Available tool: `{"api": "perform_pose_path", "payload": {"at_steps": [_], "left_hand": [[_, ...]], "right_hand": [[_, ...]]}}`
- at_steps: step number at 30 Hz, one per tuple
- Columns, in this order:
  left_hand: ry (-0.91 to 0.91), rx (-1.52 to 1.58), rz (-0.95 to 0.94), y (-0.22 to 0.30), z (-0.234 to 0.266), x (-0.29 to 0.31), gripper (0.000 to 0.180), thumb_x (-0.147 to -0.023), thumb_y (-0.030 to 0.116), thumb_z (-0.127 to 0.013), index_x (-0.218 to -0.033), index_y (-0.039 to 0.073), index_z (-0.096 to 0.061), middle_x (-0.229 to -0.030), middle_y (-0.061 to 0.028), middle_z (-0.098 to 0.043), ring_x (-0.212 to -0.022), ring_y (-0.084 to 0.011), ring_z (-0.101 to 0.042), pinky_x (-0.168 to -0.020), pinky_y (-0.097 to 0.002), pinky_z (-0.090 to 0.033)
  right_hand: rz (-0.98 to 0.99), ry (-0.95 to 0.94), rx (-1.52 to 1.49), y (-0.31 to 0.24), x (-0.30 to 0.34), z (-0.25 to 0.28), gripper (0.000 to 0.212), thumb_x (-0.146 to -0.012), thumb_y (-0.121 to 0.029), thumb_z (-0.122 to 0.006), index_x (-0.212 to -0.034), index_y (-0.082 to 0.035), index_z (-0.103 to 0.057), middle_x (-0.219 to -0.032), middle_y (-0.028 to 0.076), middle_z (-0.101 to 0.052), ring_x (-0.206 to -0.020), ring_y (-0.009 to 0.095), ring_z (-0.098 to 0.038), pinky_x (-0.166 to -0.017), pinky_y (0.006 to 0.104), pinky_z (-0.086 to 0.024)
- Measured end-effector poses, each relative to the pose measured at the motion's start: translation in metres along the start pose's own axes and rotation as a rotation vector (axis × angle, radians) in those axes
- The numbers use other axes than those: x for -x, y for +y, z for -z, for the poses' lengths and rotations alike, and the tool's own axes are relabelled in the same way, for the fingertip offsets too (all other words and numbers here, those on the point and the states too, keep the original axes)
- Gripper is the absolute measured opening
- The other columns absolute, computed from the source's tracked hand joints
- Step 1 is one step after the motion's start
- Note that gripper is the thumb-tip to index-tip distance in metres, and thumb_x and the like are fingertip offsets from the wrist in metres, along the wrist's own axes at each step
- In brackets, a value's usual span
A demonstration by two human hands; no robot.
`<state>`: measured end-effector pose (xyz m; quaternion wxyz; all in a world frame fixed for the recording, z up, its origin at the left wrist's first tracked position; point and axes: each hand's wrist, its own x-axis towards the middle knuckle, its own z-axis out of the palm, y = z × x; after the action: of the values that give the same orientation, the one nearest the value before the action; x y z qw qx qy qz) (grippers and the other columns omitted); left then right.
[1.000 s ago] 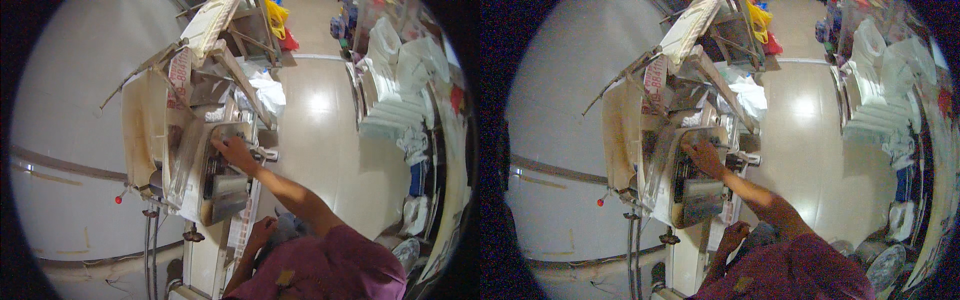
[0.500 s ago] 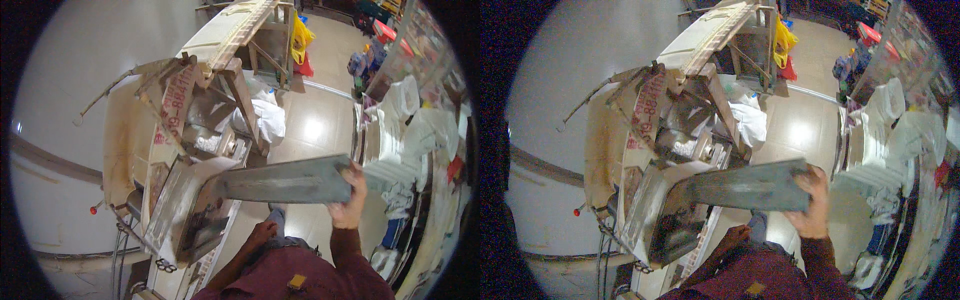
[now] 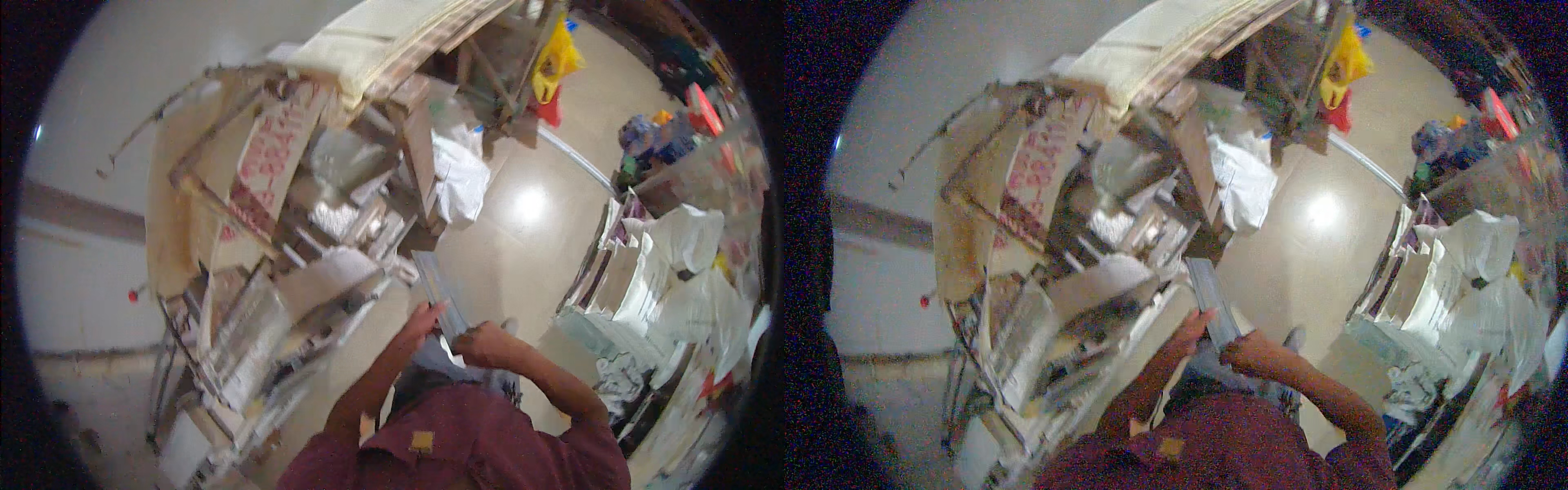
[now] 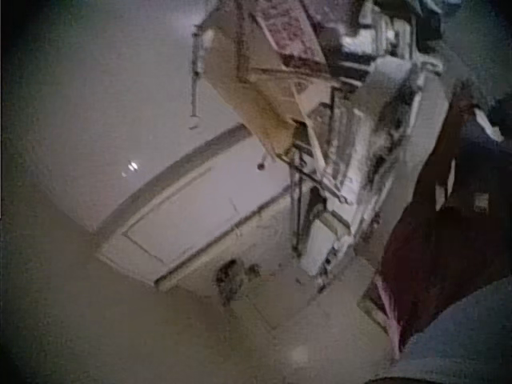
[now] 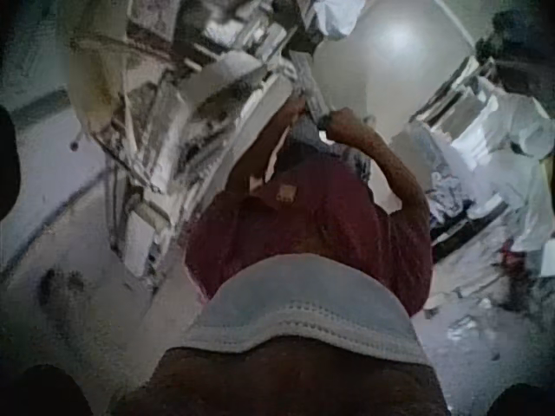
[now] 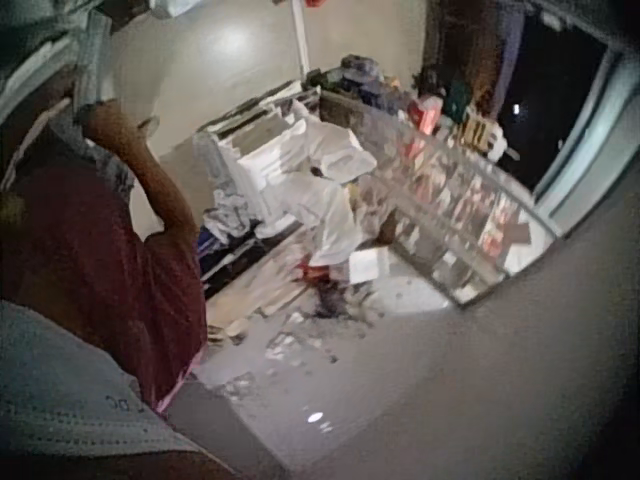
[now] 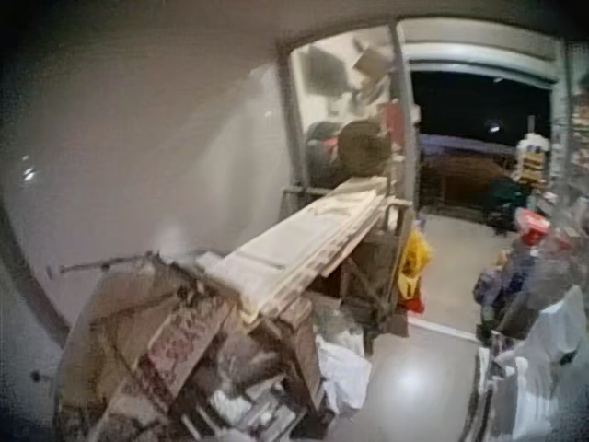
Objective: The person repeatedly folds a large sheet of dough and feeds it through a dough sheeter machine. They walk back and forth between the machine and a wooden rack to retrieve and return the dough. The person also uses a metal scraper to clean the machine's rollers.
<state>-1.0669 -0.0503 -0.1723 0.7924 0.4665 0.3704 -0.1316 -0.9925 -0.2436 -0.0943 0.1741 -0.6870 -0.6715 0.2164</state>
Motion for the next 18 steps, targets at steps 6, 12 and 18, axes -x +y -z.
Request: {"api": "perform_pose_path", "payload": {"at_steps": [6,12,18], "left_hand": [[0.091,0.334,-0.161,-0.055,-0.003,-0.068,0.027,-0.09,0.021,-0.064,-0.109,0.002,-0.059,-0.098,-0.007,-0.065,-0.092,-0.0221,-0.064,-0.084,-0.0395,-0.051],[0.329,0.653,-0.373,-0.026,-0.089,-0.072,0.03,-0.089,0.022,-0.069,-0.109,0.002,-0.06,-0.101,-0.0074,-0.065,-0.097,-0.0215,-0.062,-0.086,-0.0388,-0.05],[0.292,0.9,-0.452,-0.038,-0.031,-0.143,0.025,-0.097,0.037,-0.056,-0.101,0.012,-0.06,-0.085,0.0018,-0.062,-0.084,-0.0144,-0.059,-0.079,-0.0354,-0.047]], "right_hand": [[-0.287,0.455,-0.18,0.093,0.042,0.02,0.032,-0.08,-0.026,-0.069,-0.105,-0.007,-0.064,-0.098,0.009,-0.065,-0.091,0.029,-0.062,-0.077,0.0411,-0.052],[-0.546,0.274,-1.647,0.149,0.05,-0.023,0.051,-0.091,-0.025,-0.066,-0.127,0.007,-0.052,-0.115,0.016,-0.063,-0.101,0.025,-0.063,-0.084,0.0368,-0.052],[-0.642,0.513,-1.76,0.174,0.013,-0.013,0.036,-0.095,-0.024,-0.059,-0.114,0.007,-0.061,-0.101,0.014,-0.068,-0.081,0.023,-0.068,-0.076,0.0343,-0.055]]}}
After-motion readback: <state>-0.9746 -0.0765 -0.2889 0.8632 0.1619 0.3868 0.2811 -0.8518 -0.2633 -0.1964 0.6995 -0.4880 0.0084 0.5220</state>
